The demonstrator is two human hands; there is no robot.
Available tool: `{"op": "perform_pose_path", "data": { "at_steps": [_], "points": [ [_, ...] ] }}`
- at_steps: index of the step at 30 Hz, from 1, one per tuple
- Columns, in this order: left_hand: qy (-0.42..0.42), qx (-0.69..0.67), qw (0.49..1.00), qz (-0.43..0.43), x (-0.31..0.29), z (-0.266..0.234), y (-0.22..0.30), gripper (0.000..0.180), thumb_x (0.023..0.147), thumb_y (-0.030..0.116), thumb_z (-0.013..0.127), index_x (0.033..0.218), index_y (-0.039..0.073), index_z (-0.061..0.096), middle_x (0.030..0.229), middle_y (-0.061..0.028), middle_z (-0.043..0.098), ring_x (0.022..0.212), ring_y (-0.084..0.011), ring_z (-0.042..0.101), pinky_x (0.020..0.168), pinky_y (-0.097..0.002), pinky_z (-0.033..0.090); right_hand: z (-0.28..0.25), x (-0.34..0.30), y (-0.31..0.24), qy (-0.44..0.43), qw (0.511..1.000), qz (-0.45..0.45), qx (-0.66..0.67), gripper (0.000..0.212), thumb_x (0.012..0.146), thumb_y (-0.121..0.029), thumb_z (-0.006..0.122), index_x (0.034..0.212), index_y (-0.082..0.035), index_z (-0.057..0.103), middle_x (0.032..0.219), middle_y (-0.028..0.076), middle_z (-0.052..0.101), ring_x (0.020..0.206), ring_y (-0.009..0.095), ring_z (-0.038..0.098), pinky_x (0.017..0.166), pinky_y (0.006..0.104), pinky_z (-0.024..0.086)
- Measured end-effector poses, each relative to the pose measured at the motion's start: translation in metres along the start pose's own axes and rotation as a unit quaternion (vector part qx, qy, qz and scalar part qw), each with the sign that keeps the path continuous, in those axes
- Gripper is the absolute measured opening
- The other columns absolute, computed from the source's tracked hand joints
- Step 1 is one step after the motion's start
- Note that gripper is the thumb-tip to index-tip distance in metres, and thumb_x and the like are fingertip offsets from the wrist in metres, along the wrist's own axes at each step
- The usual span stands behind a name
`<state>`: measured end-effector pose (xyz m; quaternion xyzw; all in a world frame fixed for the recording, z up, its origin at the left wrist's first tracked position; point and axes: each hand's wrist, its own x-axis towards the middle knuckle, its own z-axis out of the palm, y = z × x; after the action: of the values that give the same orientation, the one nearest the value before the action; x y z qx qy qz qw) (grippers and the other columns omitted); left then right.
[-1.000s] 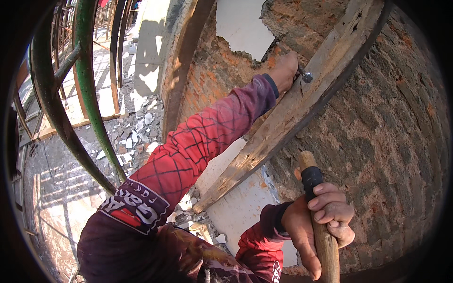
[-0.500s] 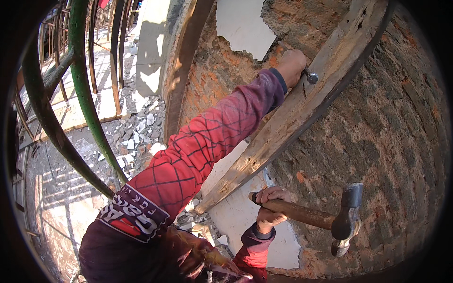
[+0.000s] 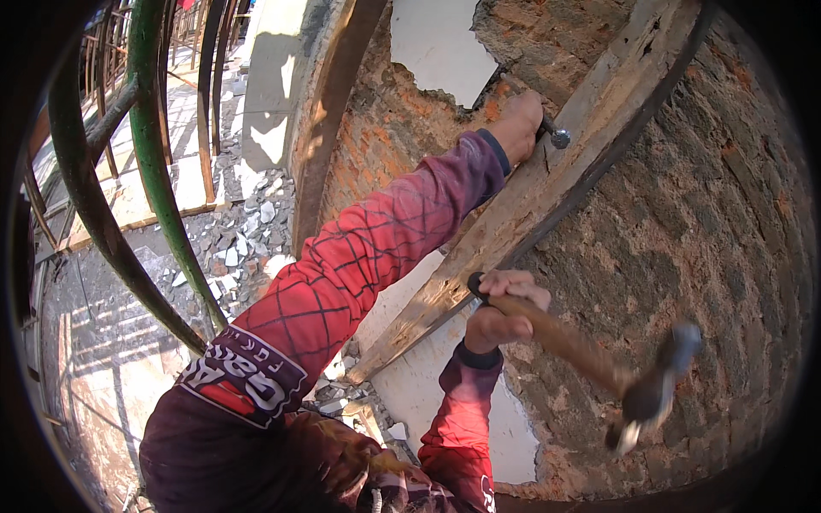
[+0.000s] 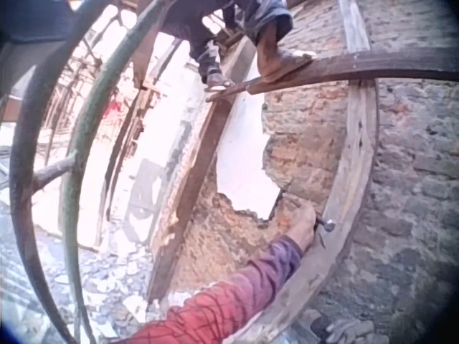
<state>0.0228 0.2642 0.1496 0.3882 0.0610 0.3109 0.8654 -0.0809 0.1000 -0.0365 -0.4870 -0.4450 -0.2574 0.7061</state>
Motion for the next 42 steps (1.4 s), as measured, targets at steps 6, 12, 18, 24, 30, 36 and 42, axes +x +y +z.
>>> {"op": "perform_pose_path", "data": {
  "at_steps": [6, 12, 18, 24, 30, 36, 42],
  "points": [
    [-0.026, -0.032, 0.999, 0.003, 0.011, -0.010, -0.015, 0.022, 0.085, 0.022, 0.052, 0.084, 0.001, 0.057, 0.077, -0.0102, 0.054, 0.071, -0.0218, 0.051, 0.064, -0.0376, 0.039, 0.005, -0.013, -0.031, 0.016, 0.980, 0.197, 0.022, 0.066, 0.088, -0.070, 0.040, 0.088, -0.004, 0.045, 0.064, 0.008, 0.047, 0.050, 0.018, 0.047, 0.048, 0.0298, 0.042],
    [-0.012, -0.061, 0.998, 0.031, 0.018, -0.006, -0.023, 0.020, 0.084, 0.023, 0.057, 0.074, 0.006, 0.054, 0.066, -0.0053, 0.050, 0.057, -0.0178, 0.047, 0.052, -0.0361, 0.035, 0.021, 0.015, -0.027, 0.086, 0.968, -0.218, 0.091, 0.070, 0.086, -0.073, 0.037, 0.086, -0.004, 0.046, 0.064, 0.008, 0.046, 0.049, 0.018, 0.045, 0.050, 0.0316, 0.044],
    [-0.097, -0.095, 0.988, -0.077, 0.036, -0.025, -0.015, 0.024, 0.089, 0.020, 0.054, 0.068, 0.011, 0.048, 0.060, -0.0049, 0.049, 0.047, -0.0184, 0.048, 0.044, -0.0344, 0.040, 0.007, -0.033, 0.029, -0.036, 0.968, 0.247, -0.024, 0.059, 0.091, -0.060, 0.046, 0.077, -0.003, 0.048, 0.058, 0.005, 0.048, 0.047, 0.015, 0.050, 0.046, 0.0270, 0.042],
    [-0.368, -0.339, 0.821, -0.274, 0.044, -0.165, 0.023, 0.027, 0.095, 0.021, 0.046, 0.070, 0.010, 0.045, 0.061, 0.0048, 0.045, 0.050, -0.0083, 0.045, 0.046, -0.0264, 0.038, -0.049, -0.079, 0.010, 0.012, 0.989, 0.146, 0.035, 0.063, 0.083, -0.068, 0.053, 0.081, -0.005, 0.043, 0.062, 0.006, 0.044, 0.049, 0.015, 0.048, 0.046, 0.0291, 0.044],
    [-0.295, -0.233, 0.919, -0.122, 0.005, -0.230, 0.038, 0.030, 0.096, 0.026, 0.047, 0.070, 0.011, 0.045, 0.060, 0.0052, 0.043, 0.048, -0.0089, 0.043, 0.045, -0.0262, 0.037, -0.090, -0.134, -0.016, 0.099, 0.957, 0.271, 0.032, 0.059, 0.086, -0.064, 0.053, 0.082, -0.006, 0.042, 0.062, 0.005, 0.043, 0.048, 0.016, 0.046, 0.045, 0.0305, 0.044],
    [-0.156, -0.156, 0.971, -0.091, -0.028, -0.302, 0.004, 0.032, 0.097, 0.033, 0.047, 0.070, 0.015, 0.044, 0.057, 0.0057, 0.040, 0.045, -0.0089, 0.040, 0.040, -0.0253, 0.035, -0.077, -0.168, -0.014, 0.065, 0.940, 0.323, 0.086, 0.044, 0.092, -0.047, 0.054, 0.083, -0.006, 0.043, 0.063, 0.004, 0.043, 0.050, 0.015, 0.046, 0.048, 0.0317, 0.045],
    [0.003, 0.000, 0.963, -0.271, -0.149, -0.398, -0.148, 0.031, 0.095, 0.037, 0.050, 0.073, 0.017, 0.043, 0.057, 0.0063, 0.037, 0.045, -0.0074, 0.035, 0.040, -0.0245, 0.030, -0.074, -0.199, -0.003, 0.013, 0.904, 0.401, 0.151, 0.024, 0.091, -0.023, 0.060, 0.081, -0.008, 0.044, 0.064, 0.003, 0.043, 0.053, 0.014, 0.044, 0.057, 0.0326, 0.044]
  ]
}}
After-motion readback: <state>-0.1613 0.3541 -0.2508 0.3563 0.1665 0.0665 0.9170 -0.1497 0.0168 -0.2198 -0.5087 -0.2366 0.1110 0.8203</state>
